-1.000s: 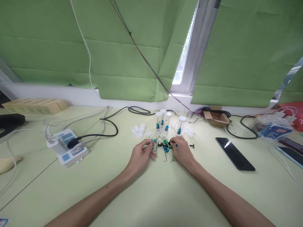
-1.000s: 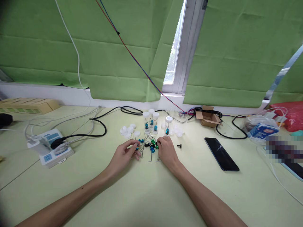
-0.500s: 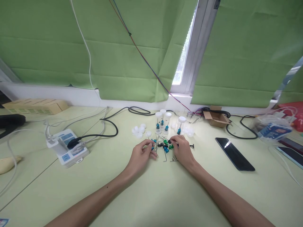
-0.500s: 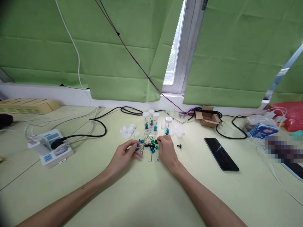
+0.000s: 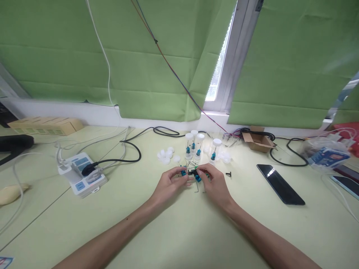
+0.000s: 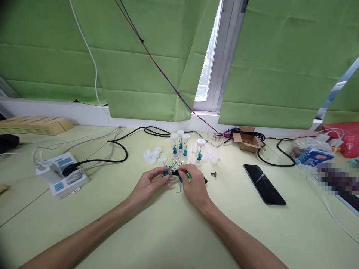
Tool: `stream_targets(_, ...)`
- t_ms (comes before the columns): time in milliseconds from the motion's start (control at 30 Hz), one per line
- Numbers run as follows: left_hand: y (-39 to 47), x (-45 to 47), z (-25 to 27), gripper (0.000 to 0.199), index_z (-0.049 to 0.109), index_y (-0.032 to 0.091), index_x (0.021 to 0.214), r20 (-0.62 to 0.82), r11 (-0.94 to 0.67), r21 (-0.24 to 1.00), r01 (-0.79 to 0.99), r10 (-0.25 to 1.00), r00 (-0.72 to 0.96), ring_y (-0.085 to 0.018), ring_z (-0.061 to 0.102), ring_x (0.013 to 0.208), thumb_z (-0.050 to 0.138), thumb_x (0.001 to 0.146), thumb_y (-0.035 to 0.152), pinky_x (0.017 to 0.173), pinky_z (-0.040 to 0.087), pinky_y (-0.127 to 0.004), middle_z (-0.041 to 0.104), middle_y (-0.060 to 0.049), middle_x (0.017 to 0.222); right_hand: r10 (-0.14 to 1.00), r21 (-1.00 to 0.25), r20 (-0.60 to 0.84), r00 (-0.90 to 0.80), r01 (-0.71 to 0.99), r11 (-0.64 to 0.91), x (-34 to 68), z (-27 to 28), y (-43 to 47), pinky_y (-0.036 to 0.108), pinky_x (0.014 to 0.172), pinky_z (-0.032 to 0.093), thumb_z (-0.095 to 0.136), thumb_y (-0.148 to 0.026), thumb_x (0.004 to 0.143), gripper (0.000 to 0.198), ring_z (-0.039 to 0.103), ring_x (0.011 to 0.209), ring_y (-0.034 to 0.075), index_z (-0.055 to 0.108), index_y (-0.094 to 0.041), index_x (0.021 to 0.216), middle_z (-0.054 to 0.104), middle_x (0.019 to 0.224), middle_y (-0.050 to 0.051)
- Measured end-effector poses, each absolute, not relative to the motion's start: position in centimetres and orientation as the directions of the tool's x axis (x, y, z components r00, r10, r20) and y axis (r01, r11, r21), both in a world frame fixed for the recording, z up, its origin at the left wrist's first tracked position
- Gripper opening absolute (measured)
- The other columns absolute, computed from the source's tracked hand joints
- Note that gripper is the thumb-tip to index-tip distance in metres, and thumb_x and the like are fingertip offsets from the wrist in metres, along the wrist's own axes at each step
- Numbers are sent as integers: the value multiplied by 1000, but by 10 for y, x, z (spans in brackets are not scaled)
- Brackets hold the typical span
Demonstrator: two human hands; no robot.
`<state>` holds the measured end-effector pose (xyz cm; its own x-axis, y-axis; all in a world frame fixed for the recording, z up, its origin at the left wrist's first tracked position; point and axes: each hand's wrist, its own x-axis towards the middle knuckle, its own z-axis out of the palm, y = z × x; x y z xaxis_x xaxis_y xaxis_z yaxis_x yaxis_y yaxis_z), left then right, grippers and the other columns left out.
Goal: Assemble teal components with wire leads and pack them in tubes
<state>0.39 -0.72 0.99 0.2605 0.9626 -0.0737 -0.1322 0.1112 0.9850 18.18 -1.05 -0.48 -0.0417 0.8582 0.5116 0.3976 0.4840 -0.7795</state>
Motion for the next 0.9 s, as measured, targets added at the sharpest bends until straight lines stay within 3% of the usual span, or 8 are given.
stream_targets(233,-10,1,10,61,57,17,125,-131,148,988,-34,945,301,-28,69,104,80,70,34,94,51,-39,74,-12,105,896,-863,439,-70,243,442,176,-5,-15,33,81,53,54,-23,91,15,65,88,21,69,-21,93,69,93,6)
stream_targets(433,-9,1,8,61,57,19,127,-85,97,995,-22,940,330,-30,60,118,79,72,34,92,51,-38,70,-13,116,914,-904,396,-91,136,405,173,-1,-18,34,81,54,56,-27,90,15,66,89,21,70,-21,93,71,94,6)
stream_targets(633,-11,1,9,60,57,19,127,-67,95,994,-57,923,380,-29,67,107,77,74,36,92,51,-39,72,-11,112,903,-897,416,-106,112,426,172,-1,-19,33,79,55,56,-29,90,15,66,88,21,69,-21,90,70,92,6)
stream_targets(900,-9,1,4,61,55,20,130,-37,74,994,-81,920,391,-26,65,111,76,75,34,97,49,-36,69,-12,120,870,-852,475,-132,181,492,173,-7,-19,33,80,52,52,-22,93,16,63,91,21,68,-23,96,67,96,6)
